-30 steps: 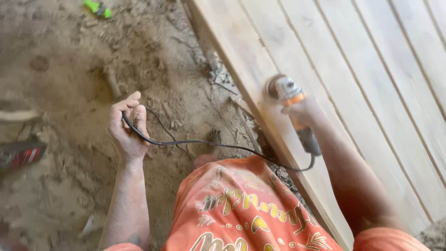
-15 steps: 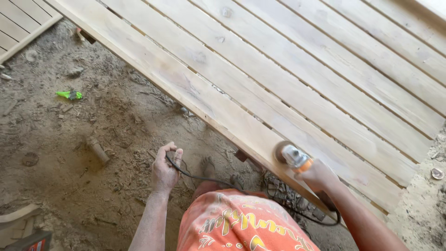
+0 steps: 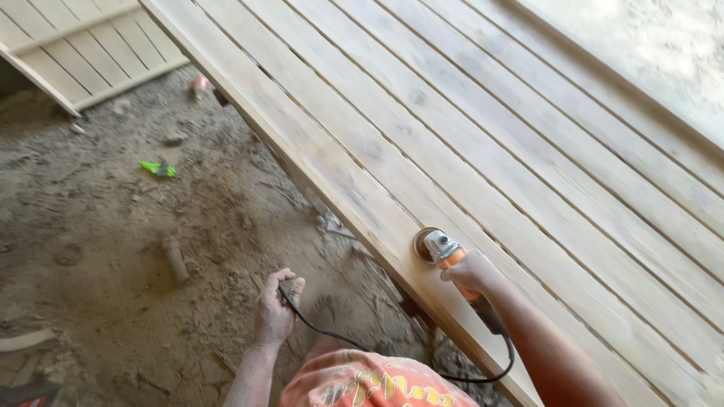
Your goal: The person uses an angle grinder with a sanding disc to smooth the surface of a wooden pallet. They move the tool across the slats in a back-and-forth motion, occasionally adjusting their grip and position.
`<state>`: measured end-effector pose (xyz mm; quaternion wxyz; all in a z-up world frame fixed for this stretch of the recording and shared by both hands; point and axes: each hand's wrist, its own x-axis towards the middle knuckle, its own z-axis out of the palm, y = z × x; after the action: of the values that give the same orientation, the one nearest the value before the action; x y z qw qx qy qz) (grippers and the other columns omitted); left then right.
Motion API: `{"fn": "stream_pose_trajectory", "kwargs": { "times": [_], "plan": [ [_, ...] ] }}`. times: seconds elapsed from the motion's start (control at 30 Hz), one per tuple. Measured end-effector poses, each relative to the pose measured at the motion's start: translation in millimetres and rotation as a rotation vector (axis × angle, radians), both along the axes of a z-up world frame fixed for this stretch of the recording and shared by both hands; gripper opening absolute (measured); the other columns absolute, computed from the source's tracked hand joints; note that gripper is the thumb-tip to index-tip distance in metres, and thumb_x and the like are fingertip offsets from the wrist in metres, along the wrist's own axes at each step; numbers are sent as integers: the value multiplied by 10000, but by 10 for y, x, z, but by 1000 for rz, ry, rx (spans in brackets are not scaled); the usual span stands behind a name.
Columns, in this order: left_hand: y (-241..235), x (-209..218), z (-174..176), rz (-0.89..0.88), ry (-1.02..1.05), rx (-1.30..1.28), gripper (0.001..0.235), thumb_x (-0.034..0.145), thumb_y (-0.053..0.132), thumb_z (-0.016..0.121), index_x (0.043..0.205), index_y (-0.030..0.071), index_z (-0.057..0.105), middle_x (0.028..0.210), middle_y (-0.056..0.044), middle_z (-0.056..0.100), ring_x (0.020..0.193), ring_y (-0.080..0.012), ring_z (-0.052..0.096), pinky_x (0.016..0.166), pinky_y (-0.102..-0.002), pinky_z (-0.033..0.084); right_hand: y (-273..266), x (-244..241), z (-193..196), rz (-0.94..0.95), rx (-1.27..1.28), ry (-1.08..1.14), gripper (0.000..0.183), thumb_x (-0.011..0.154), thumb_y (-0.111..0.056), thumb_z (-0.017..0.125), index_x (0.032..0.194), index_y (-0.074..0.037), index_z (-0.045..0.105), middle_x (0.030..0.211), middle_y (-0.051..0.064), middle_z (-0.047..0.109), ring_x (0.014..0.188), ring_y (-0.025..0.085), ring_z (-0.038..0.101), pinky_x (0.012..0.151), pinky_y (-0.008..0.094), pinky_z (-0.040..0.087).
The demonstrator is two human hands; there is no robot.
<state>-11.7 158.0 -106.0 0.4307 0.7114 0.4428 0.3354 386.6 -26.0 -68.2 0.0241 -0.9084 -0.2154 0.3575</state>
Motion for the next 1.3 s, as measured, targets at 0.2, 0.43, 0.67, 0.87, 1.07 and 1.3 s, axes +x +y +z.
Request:
{"fn": "stream_pose_trajectory", "kwargs": {
  "times": [0.2,0.43,0.67,0.87,1.07,1.3],
  "plan": [
    [524,-359,-117,94,59,-139,300,952,306,709,1116,62,652,913,-125,708,836,-212,686,724,-350,568,1385,55,-215,112,72,-14,576,623,-364,872,1054,3,767,994,192,759,886,298,725,815,400,569],
    [694,-862,-211,156,-19,-132,227,1003,273,657,1078,60,638,880,-57,726,822,-160,712,736,-297,564,2670,210,-342,-37,181,86,557,672,-298,866,1092,33,712,975,189,717,853,311,704,747,436,580],
    [812,-854,-219,224,-14,-96,229,1015,241,676,1093,26,656,1030,-109,736,927,-167,707,825,-317,559,2244,-322,-82,63,99,82,545,661,-321,852,1072,16,729,911,165,742,749,266,708,676,399,581],
    [872,-498,-313,58,-77,-51,242,1046,237,675,1105,5,638,1084,-123,745,997,-166,696,888,-296,551,1148,-685,236,-31,11,83,498,694,-378,818,977,28,767,875,216,766,744,311,735,699,431,582],
    [856,195,7,-82,-83,-118,280,1052,266,687,1152,8,641,1115,-118,732,1006,-170,676,896,-304,545,-292,-729,363,-78,-27,-16,488,678,-373,839,919,44,760,864,219,748,777,308,749,733,420,589],
    [131,750,377,-267,111,-49,289,1004,299,709,1119,38,665,1156,-131,732,1050,-198,701,906,-329,560,-2096,-668,334,-187,-65,77,439,659,-399,807,937,-60,775,857,179,787,767,319,760,749,427,594]
  ]
}}
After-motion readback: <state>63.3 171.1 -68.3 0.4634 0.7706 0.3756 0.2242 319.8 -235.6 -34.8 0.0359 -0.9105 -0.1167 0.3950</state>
